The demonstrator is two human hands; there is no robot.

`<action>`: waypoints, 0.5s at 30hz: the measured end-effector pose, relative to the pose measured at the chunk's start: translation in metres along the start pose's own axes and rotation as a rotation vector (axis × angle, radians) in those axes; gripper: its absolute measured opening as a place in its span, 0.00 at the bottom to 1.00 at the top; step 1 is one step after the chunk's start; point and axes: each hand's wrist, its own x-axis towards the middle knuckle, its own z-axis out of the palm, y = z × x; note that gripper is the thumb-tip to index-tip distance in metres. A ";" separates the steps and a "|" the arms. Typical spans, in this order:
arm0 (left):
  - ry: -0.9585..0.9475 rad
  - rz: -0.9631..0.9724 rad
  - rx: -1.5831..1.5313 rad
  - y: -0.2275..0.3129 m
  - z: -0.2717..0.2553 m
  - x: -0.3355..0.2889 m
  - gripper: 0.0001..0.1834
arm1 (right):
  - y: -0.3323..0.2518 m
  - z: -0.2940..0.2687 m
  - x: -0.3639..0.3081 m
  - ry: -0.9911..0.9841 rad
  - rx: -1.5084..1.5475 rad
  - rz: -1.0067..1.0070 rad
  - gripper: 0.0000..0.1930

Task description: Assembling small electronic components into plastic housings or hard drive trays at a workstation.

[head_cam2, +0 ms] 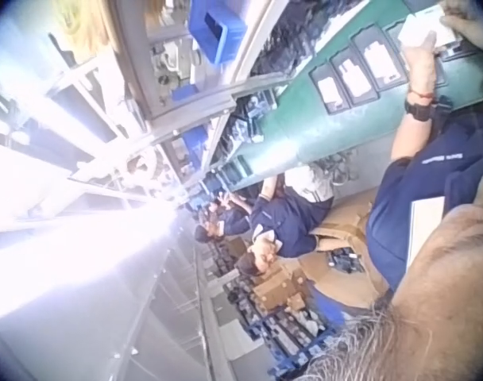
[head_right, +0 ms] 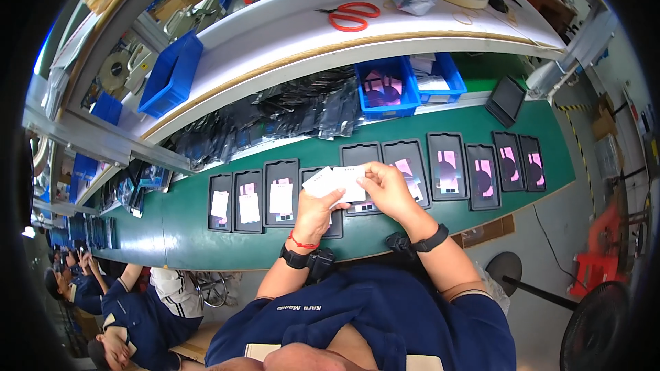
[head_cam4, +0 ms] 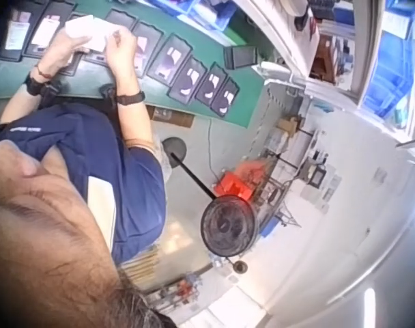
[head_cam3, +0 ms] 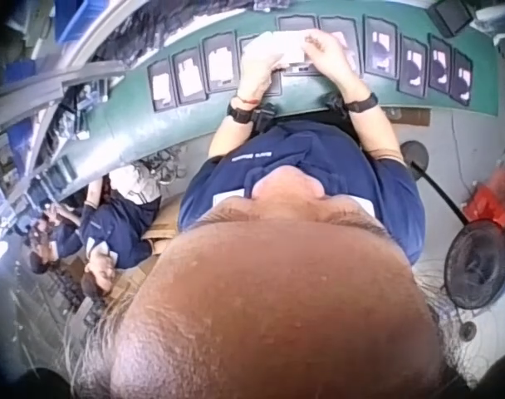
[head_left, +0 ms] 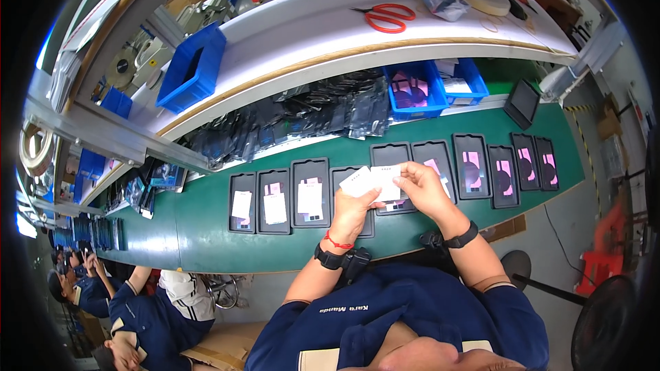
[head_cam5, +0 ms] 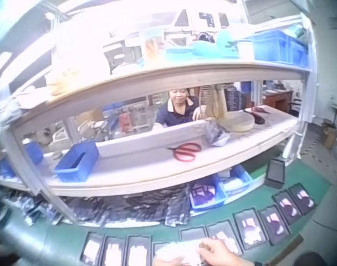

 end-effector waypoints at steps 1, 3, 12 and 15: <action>-0.034 -0.024 -0.020 -0.003 0.005 0.001 0.15 | -0.001 -0.008 0.000 -0.030 0.082 0.045 0.04; -0.102 -0.071 -0.059 -0.008 0.013 0.004 0.17 | 0.003 -0.027 -0.004 0.068 0.022 0.020 0.03; -0.118 -0.160 -0.003 -0.022 0.044 0.011 0.20 | -0.011 -0.056 -0.021 0.524 -0.870 -0.393 0.20; -0.180 -0.177 0.049 -0.027 0.060 0.012 0.19 | 0.006 -0.057 -0.026 0.221 -0.213 -0.010 0.07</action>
